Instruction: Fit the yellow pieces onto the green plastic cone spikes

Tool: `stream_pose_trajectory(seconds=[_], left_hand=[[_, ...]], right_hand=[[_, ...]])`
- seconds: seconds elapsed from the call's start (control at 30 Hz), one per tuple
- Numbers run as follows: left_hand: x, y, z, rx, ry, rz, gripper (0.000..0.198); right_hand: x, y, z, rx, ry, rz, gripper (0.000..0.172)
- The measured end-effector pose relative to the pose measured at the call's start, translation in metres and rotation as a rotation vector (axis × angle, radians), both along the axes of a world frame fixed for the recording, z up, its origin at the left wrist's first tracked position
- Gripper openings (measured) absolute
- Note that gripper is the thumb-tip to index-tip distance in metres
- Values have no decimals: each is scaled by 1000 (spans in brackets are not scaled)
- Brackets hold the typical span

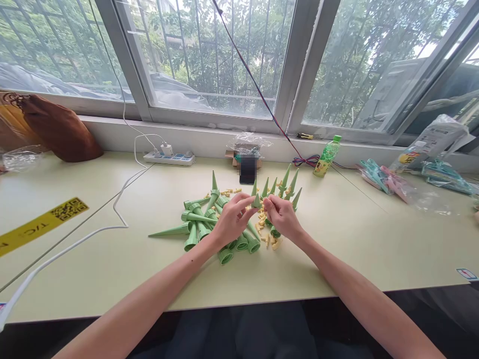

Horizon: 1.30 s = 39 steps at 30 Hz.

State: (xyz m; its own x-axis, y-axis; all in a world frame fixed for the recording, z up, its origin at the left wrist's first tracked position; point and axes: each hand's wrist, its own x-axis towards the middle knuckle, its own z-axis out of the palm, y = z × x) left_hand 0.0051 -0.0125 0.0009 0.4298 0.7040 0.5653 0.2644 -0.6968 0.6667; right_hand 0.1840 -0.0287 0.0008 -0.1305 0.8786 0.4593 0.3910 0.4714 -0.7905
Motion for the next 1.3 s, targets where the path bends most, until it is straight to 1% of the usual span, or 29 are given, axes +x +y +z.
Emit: stream_pose_trajectory(seconds=[0.2,0.33,0.4,0.47,0.6,0.73,0.93,1.17,1.3], left_hand=[[4,-2,2,-37,27,61,29],[6,-2,2,-179,-68,93,36],[5,1,2,-266,-102,78,38],[3,3,0,-321,-103,59,46],[3,5,0,-416,-101,-1,61],[4,3,3,-494,-123,-41,65],[2,4,3,-499,-110,-65,60],[-1,3,3,-382,-53,-62,51],[-1,2,3,-365,-58,-69,42]], right_hand=[[-1,0,-1,2,27,-36,42],[1,2,-2,27,54,-87,39],[2,3,-3,46,56,-109,38],[2,3,-3,61,44,-111,38],[0,1,-2,77,-24,-47,38],[-2,-1,-2,94,-63,1,38],[-1,0,-3,73,-49,2,38],[-2,0,-2,49,-15,15,39],[-2,0,-2,49,-10,9,40]])
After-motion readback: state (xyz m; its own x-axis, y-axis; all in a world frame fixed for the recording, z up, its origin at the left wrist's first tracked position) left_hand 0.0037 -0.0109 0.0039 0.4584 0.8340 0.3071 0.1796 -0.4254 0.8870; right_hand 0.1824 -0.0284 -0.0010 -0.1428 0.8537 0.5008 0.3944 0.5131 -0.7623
